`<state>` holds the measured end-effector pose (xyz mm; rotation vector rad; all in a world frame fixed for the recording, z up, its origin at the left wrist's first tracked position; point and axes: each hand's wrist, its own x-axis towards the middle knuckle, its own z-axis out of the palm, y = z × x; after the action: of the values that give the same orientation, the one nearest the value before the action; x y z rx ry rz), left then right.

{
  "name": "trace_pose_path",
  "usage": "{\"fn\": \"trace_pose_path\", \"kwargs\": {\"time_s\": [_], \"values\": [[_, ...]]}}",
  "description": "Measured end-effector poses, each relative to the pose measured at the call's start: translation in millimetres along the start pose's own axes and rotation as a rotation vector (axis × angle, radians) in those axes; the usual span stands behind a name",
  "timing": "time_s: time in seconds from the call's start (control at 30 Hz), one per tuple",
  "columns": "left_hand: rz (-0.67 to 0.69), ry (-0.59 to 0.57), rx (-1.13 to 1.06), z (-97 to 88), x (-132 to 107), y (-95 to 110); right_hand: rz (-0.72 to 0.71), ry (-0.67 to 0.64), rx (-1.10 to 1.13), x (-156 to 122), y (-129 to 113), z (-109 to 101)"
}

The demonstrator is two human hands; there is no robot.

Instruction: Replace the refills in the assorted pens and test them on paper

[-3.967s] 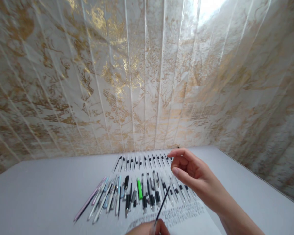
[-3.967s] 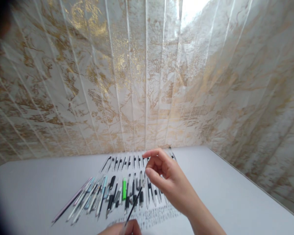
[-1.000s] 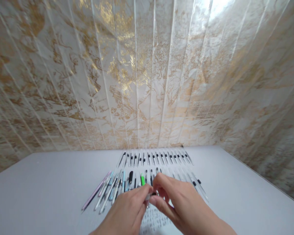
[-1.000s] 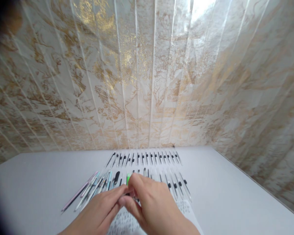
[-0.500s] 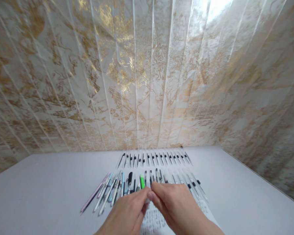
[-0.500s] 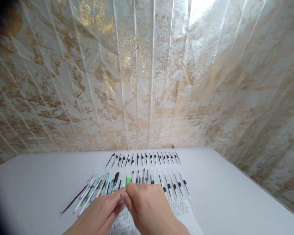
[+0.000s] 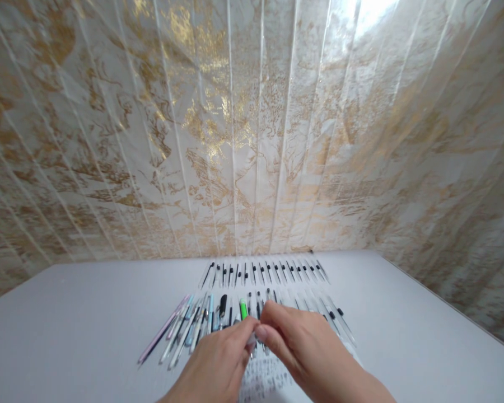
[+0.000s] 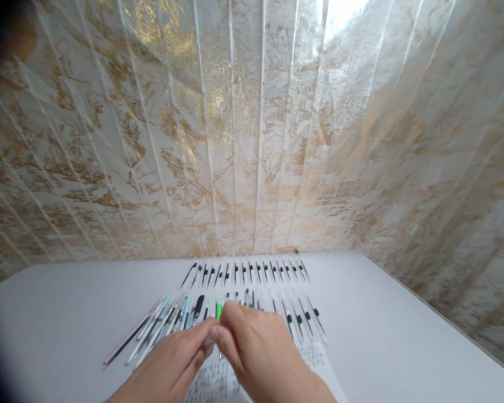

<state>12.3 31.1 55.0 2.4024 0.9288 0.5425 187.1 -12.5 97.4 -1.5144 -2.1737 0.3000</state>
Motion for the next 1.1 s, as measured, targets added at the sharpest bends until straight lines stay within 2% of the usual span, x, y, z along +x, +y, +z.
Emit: {"fn": "trace_pose_path", "kwargs": {"time_s": [0.1,0.27,0.37,0.43,0.57,0.63,0.7,0.77,0.83,0.93,1.0,1.1], "values": [[-0.018,-0.03,0.063,-4.7,1,6,-0.033,0.004,0.025,1,-1,1],[0.013,0.027,0.142,-6.5,2,11,0.069,0.018,0.023,1,-1,2],[0.028,0.038,0.112,-6.1,2,11,0.018,-0.001,0.086,0,-2,0],[0.044,0.056,0.172,-6.1,2,10,-0.017,0.013,0.121,0,-2,1],[0.217,0.263,0.491,-3.2,0,5,0.052,0.013,0.298,3,-3,10],[0.266,0.306,0.575,-1.3,0,0,0.115,-0.023,0.479,5,-2,13],[0.259,0.279,0.529,-1.7,1,-2,0.155,-0.071,0.681,5,-1,10],[0.208,0.251,0.371,-5.3,1,-1,0.146,-0.1,0.783,3,0,2],[0.134,0.244,0.15,-11.1,0,5,0.12,-0.096,0.693,-1,-2,-9],[0.048,0.307,-0.105,-17.2,-1,22,0.1,-0.145,0.474,-4,-7,-19],[0.062,0.357,-0.163,-15.8,-1,35,0.078,-0.213,0.476,-3,-12,-18],[0.144,0.341,-0.21,-6.4,2,46,0.04,-0.242,0.574,0,-14,-12]]}}
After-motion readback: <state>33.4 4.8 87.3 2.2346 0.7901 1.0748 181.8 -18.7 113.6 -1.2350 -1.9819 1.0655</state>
